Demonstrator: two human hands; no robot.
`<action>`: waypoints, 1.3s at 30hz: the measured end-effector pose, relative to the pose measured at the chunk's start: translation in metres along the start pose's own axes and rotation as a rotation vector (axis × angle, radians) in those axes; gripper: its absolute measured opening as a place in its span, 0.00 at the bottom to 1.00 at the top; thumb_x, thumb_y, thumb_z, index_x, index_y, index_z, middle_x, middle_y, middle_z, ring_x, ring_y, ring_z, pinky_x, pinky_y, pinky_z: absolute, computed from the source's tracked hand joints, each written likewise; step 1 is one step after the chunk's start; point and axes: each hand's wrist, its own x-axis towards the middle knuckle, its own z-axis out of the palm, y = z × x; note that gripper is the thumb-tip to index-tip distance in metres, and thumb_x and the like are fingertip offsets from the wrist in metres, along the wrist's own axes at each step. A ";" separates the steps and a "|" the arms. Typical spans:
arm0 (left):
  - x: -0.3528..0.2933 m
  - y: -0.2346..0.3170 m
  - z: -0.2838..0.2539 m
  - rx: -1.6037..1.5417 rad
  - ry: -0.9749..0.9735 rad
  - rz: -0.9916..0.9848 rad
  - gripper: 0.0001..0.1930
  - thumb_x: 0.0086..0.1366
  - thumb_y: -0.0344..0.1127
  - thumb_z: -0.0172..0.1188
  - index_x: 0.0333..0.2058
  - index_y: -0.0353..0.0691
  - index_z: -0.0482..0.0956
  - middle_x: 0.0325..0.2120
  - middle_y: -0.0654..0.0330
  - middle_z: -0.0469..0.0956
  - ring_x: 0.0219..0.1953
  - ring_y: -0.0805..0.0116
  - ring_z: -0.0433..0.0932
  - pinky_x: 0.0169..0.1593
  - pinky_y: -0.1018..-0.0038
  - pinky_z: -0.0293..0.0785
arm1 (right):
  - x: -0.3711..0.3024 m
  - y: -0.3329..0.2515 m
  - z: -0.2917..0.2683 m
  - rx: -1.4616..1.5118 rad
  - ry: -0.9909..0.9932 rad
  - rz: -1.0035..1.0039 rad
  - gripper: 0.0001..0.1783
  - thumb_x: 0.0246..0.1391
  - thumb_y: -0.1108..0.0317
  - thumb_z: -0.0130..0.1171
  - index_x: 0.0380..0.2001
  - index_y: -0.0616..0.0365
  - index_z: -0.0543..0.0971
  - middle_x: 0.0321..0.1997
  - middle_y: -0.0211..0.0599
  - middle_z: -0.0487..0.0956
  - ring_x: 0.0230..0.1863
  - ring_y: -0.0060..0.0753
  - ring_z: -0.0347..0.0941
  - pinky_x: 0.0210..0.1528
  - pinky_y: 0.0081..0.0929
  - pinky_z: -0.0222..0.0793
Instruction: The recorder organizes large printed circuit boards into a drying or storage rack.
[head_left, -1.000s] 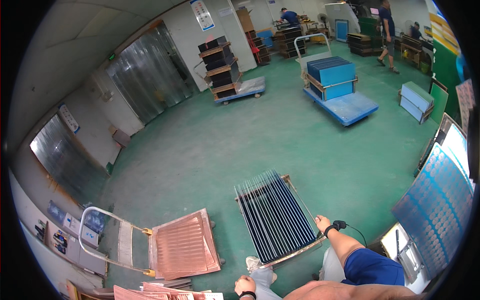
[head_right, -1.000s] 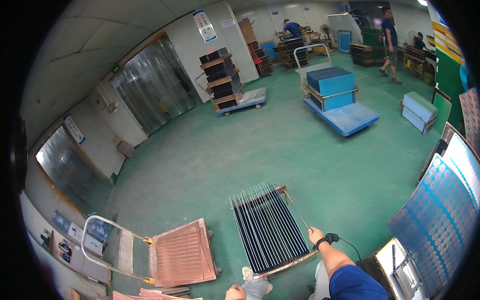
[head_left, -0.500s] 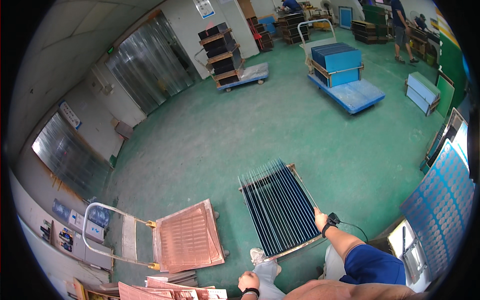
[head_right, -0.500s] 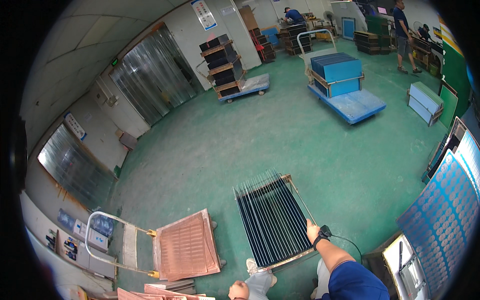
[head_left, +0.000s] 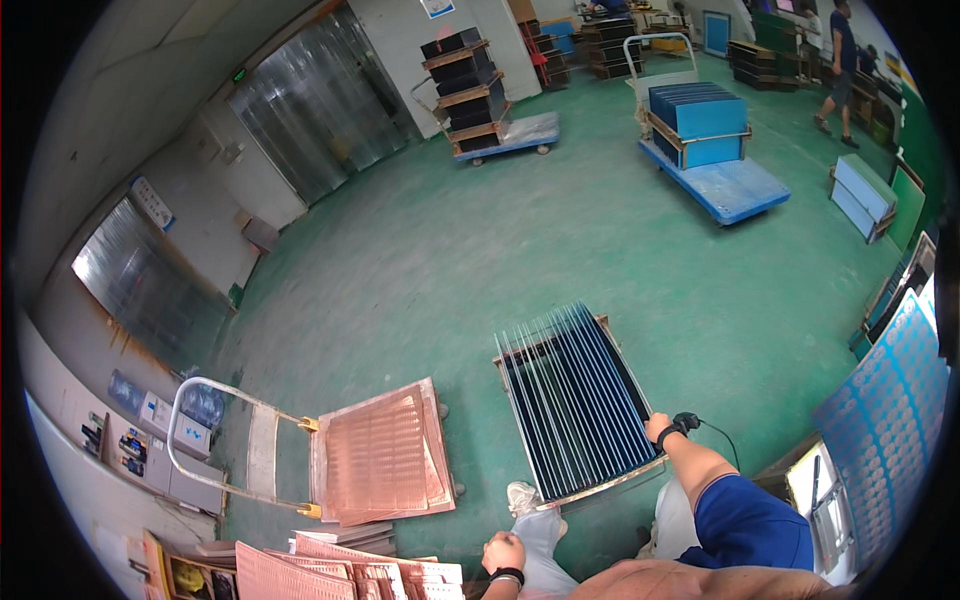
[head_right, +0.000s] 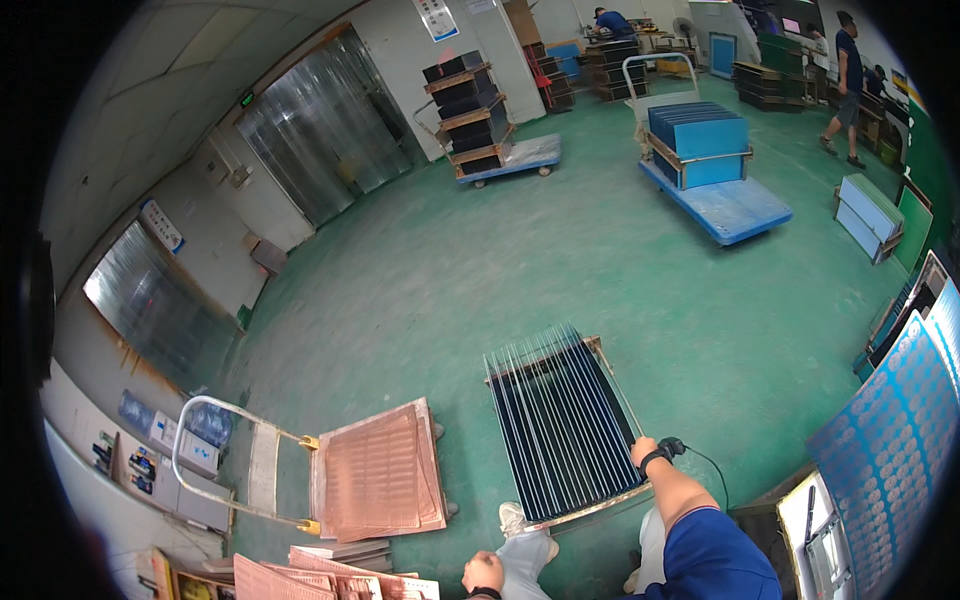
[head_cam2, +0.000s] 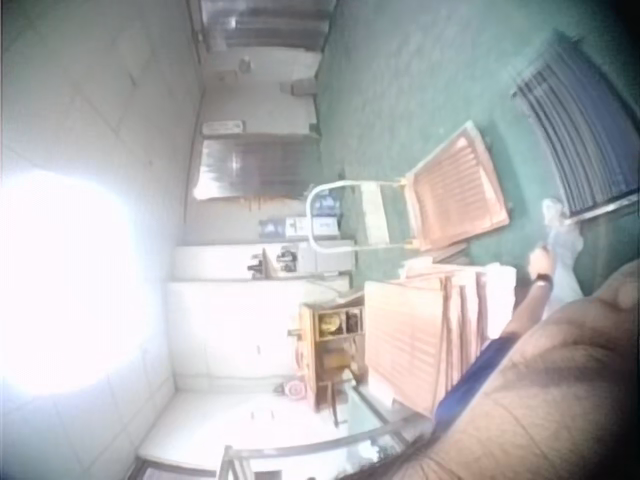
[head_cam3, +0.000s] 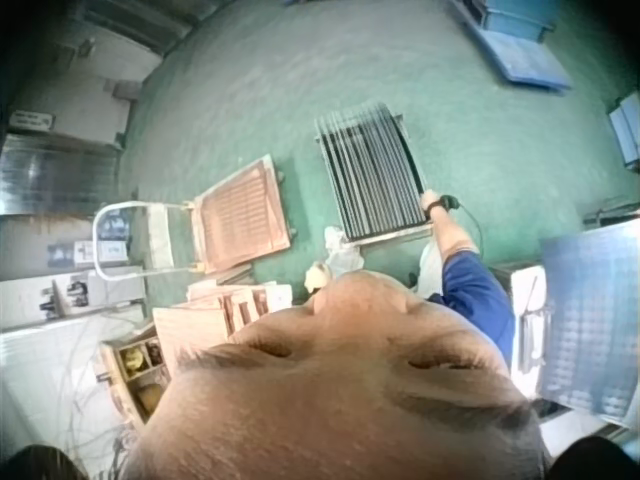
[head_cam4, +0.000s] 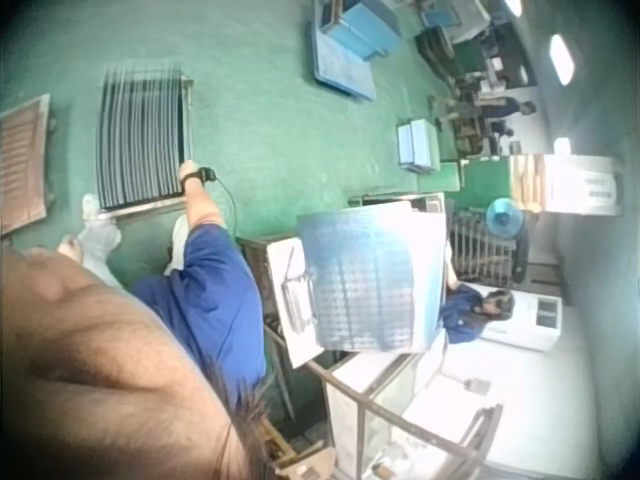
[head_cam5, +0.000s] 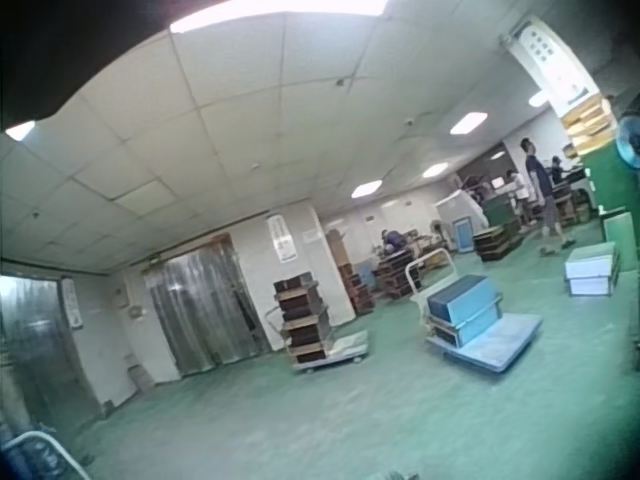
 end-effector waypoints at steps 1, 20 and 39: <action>-0.001 -0.001 0.002 0.000 0.001 0.010 0.09 0.53 0.40 0.51 0.27 0.46 0.79 0.29 0.54 0.79 0.36 0.53 0.76 0.40 0.60 0.73 | 0.001 0.001 0.003 -0.005 0.000 -0.002 0.11 0.49 0.70 0.53 0.34 0.64 0.78 0.34 0.57 0.77 0.39 0.54 0.75 0.42 0.41 0.72; -0.003 0.012 -0.004 0.001 -0.042 -0.036 0.09 0.53 0.40 0.51 0.26 0.47 0.80 0.28 0.54 0.79 0.35 0.52 0.76 0.39 0.59 0.73 | -0.057 -0.059 -0.061 -0.186 0.066 -0.337 0.08 0.44 0.70 0.54 0.22 0.62 0.80 0.28 0.52 0.78 0.34 0.50 0.77 0.37 0.40 0.74; -0.001 0.021 -0.016 -0.004 -0.098 -0.059 0.12 0.54 0.43 0.50 0.31 0.46 0.79 0.31 0.53 0.79 0.39 0.52 0.76 0.42 0.59 0.73 | 0.000 0.014 0.002 -0.107 0.213 -0.285 0.16 0.53 0.62 0.50 0.24 0.66 0.77 0.25 0.54 0.77 0.30 0.55 0.75 0.34 0.44 0.73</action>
